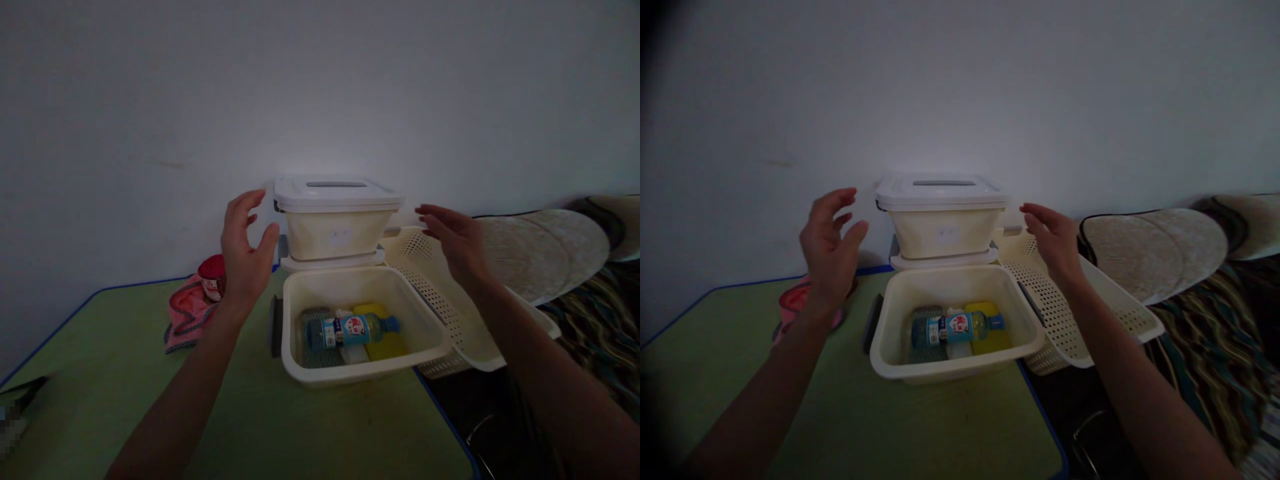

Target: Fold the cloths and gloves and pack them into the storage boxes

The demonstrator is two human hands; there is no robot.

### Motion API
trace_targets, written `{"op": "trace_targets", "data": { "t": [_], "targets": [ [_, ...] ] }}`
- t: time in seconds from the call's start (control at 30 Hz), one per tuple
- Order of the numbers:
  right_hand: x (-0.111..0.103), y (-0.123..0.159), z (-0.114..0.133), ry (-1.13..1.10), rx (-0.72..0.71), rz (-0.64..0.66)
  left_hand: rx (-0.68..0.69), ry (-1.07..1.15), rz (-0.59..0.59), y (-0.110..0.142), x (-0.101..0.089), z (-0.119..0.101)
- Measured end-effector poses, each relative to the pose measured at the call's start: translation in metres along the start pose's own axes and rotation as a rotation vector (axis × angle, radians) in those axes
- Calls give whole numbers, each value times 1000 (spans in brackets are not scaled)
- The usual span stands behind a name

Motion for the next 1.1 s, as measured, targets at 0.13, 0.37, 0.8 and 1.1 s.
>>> {"op": "trace_targets", "data": {
  "t": [0.13, 0.37, 0.8, 1.1],
  "targets": [
    [16, -16, -19, -145, 70, 14, -29, -26, 175, -7, 27, 21],
    [31, -34, -29, -136, 61, 10, -66, -5, 236, -10, 42, 38],
    [24, -44, -30, -182, 35, -100, -22, 51, 231, -19, 50, 26],
    [-4, -23, -10, -322, -27, -168, 150, 9, 243, 2, 40, -30]
  ]
}}
Point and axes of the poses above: each hand's wrist, its own y-axis away from the middle knuckle, its own x-axis out of the palm, z = x × y, the point moved 10 cm from there along -y, towards the middle knuckle, and after that the axes turned 10 degrees about z, right-handed, at the moved point
